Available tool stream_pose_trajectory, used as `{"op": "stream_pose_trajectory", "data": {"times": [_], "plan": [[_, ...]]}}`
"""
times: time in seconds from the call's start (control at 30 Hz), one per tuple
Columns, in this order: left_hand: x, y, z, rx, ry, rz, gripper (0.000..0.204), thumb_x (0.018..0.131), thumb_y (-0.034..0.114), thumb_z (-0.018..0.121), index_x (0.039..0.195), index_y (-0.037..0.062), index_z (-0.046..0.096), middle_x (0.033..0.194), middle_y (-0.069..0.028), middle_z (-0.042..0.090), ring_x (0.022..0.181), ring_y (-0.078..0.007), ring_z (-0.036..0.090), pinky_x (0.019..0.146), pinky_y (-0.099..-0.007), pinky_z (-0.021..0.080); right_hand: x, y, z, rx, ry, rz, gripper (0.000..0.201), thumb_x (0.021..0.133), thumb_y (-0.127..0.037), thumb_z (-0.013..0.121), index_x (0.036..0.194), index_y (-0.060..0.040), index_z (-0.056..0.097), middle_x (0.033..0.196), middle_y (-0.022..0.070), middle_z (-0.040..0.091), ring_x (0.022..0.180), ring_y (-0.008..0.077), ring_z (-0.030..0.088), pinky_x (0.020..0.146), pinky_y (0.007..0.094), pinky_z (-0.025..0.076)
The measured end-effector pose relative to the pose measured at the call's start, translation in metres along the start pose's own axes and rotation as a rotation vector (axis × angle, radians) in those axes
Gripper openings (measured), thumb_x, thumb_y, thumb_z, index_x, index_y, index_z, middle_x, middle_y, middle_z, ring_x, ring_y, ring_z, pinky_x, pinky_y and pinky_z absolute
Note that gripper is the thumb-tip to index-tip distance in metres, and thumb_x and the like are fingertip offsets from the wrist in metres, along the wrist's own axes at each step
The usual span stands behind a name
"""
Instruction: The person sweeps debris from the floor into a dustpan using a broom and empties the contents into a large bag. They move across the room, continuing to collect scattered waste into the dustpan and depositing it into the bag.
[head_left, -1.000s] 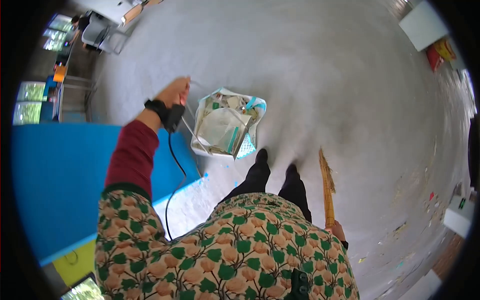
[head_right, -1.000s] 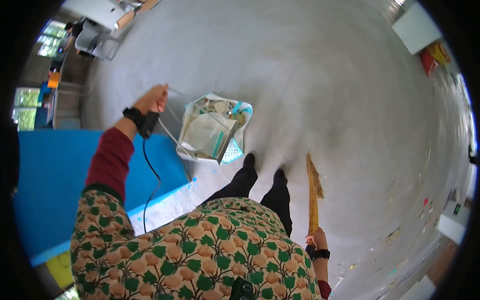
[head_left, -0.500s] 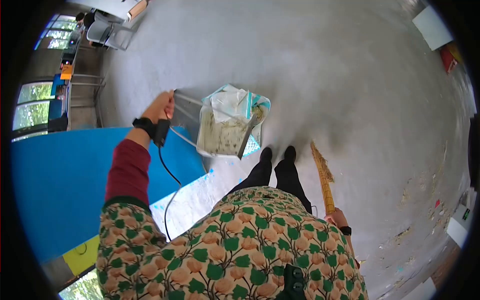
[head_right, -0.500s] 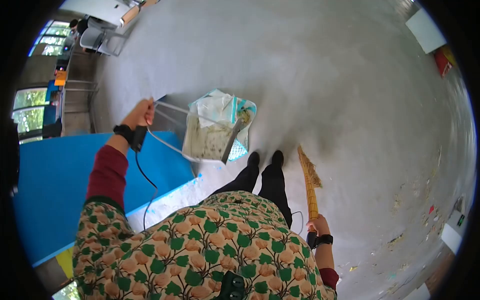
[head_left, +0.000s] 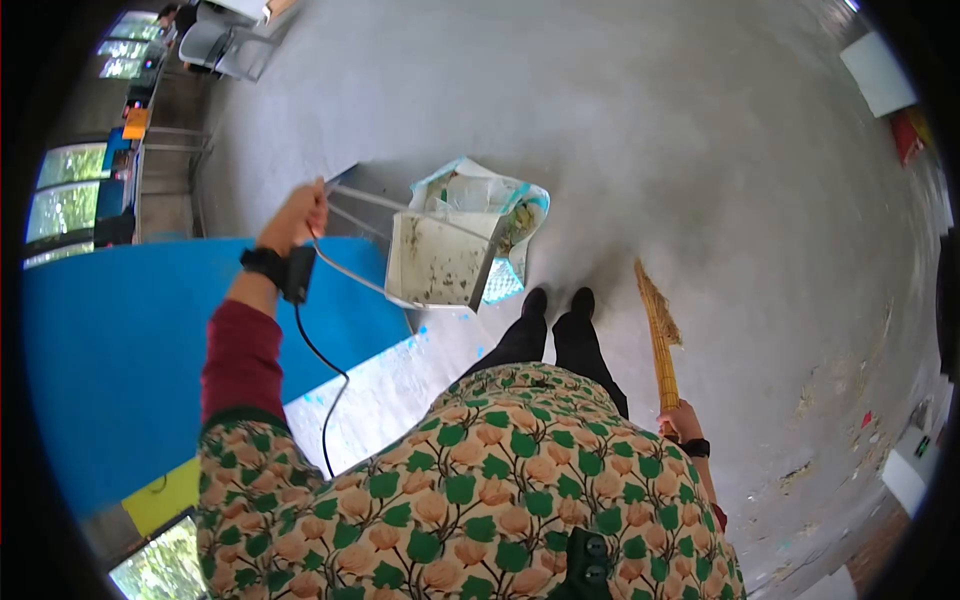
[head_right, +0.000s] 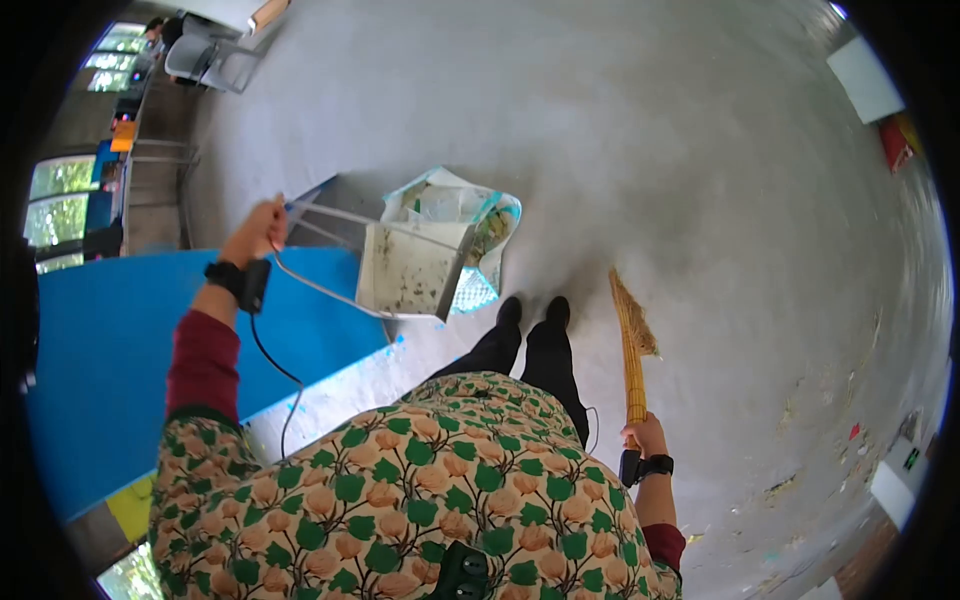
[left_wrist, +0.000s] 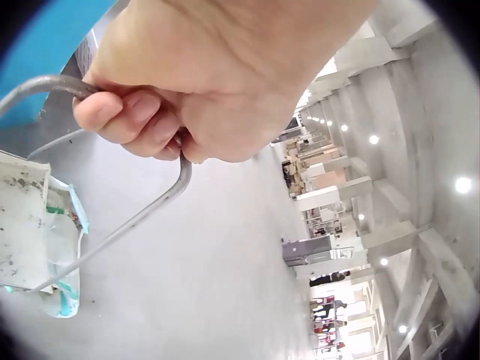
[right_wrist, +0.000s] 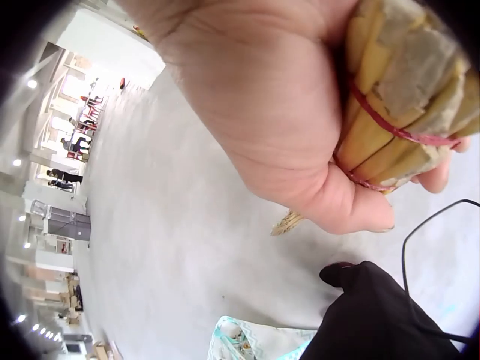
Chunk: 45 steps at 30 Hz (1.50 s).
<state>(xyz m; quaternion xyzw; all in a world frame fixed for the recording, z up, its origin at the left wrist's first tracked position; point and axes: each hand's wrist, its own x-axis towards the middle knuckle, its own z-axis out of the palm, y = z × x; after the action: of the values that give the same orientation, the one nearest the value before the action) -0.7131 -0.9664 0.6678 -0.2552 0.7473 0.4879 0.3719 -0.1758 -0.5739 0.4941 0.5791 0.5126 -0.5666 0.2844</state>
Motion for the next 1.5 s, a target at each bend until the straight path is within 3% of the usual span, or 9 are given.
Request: {"op": "stream_pose_trajectory", "data": {"times": [0.2, 0.27, 0.4, 0.73, 1.2, 1.27, 1.3, 1.37, 1.5], "plan": [[0.006, -0.025, -0.006, 0.056, 0.009, -0.063, 0.035, 0.08, 0.037, 0.038, 0.056, 0.0118, 0.031, 0.041, 0.003, 0.021, 0.033, -0.0078, 0.02, 0.031, -0.0233, 0.018, -0.031, 0.0, 0.005, -0.104, 0.015, -0.008, 0.035, 0.05, 0.005, 0.056, 0.081, -0.0002, 0.042, 0.06, 0.008, 0.048, 0.045, 0.0181, 0.049, 0.039, 0.0303, 0.043], [-0.01, -0.028, -0.014, 0.193, 0.076, -0.011, 0.036, 0.079, 0.037, 0.04, 0.055, 0.0117, 0.032, 0.04, 0.0025, 0.023, 0.032, -0.0079, 0.021, 0.031, -0.0238, 0.017, -0.033, 0.018, 0.008, -0.176, 0.009, -0.157, 0.035, 0.048, 0.005, 0.056, 0.081, -0.0013, 0.043, 0.059, 0.0072, 0.047, 0.045, 0.0179, 0.048, 0.039, 0.0303, 0.044], [-0.004, -0.053, -0.033, 0.187, 0.015, 0.147, 0.042, 0.077, 0.04, 0.041, 0.047, 0.0107, 0.035, 0.037, -0.0012, 0.03, 0.029, -0.0106, 0.028, 0.026, -0.0251, 0.018, -0.045, 0.013, 0.024, -0.203, 0.103, -0.052, 0.036, 0.046, 0.0, 0.06, 0.079, 0.001, 0.046, 0.059, 0.0085, 0.051, 0.048, 0.0196, 0.052, 0.042, 0.0299, 0.043], [-0.027, -0.11, 0.024, 0.105, -0.123, 0.114, 0.044, 0.076, 0.039, 0.043, 0.045, 0.009, 0.034, 0.037, -0.0006, 0.027, 0.029, -0.01, 0.022, 0.029, -0.0237, 0.017, -0.007, 0.103, 0.067, -0.028, 0.154, 0.011, 0.039, 0.045, -0.007, 0.066, 0.08, -0.0005, 0.049, 0.063, 0.0102, 0.055, 0.052, 0.019, 0.054, 0.044, 0.0295, 0.043], [-0.064, -0.05, 0.18, 0.47, -0.15, 0.62, 0.031, 0.07, 0.023, 0.053, 0.046, 0.007, 0.041, 0.037, -0.0005, 0.035, 0.029, -0.0101, 0.03, 0.029, -0.025, 0.022, -0.022, 0.148, 0.054, 0.208, 0.194, -0.029, 0.025, 0.046, -0.008, 0.065, 0.067, -0.0006, 0.054, 0.055, 0.0079, 0.053, 0.046, 0.0166, 0.05, 0.041, 0.0277, 0.038], [0.0, -0.046, 0.199, 1.201, 0.061, 1.626, 0.024, 0.07, 0.017, 0.048, 0.05, 0.0039, 0.046, 0.04, -0.0035, 0.04, 0.034, -0.0125, 0.036, 0.033, -0.0268, 0.029, -0.059, 0.147, 0.043, 0.214, 0.21, -0.037, 0.022, 0.048, -0.006, 0.065, 0.066, -0.001, 0.053, 0.055, 0.0064, 0.052, 0.045, 0.0164, 0.049, 0.042, 0.0268, 0.039], [-0.015, -0.043, 0.218, 1.201, 0.054, 1.649, 0.024, 0.07, 0.017, 0.048, 0.05, 0.0039, 0.046, 0.04, -0.0035, 0.04, 0.034, -0.0125, 0.036, 0.033, -0.0268, 0.029, -0.053, 0.168, 0.044, 0.262, 0.212, -0.063, 0.021, 0.048, -0.005, 0.065, 0.065, -0.0012, 0.053, 0.055, 0.0062, 0.053, 0.046, 0.0161, 0.05, 0.043, 0.0266, 0.039], [-0.037, -0.037, 0.261, 0.98, -0.163, 1.147, 0.021, 0.071, 0.012, 0.043, 0.053, 0.0035, 0.048, 0.043, -0.0059, 0.044, 0.039, -0.0142, 0.041, 0.039, -0.0282, 0.033, -0.049, 0.198, 0.049, 0.334, 0.247, -0.079, 0.019, 0.048, -0.006, 0.065, 0.063, -0.0016, 0.055, 0.055, 0.0058, 0.053, 0.047, 0.0156, 0.05, 0.045, 0.0262, 0.04], [0.053, -0.023, 0.319, 1.0, -0.296, 1.226, 0.025, 0.07, 0.016, 0.045, 0.048, 0.0054, 0.044, 0.039, -0.0041, 0.04, 0.034, -0.0145, 0.037, 0.034, -0.0295, 0.029, -0.012, 0.256, 0.117, 0.569, 0.251, 0.048, 0.016, 0.05, -0.015, 0.063, 0.059, -0.0039, 0.057, 0.055, 0.0057, 0.055, 0.044, 0.0155, 0.049, 0.042, 0.0287, 0.038]]}}
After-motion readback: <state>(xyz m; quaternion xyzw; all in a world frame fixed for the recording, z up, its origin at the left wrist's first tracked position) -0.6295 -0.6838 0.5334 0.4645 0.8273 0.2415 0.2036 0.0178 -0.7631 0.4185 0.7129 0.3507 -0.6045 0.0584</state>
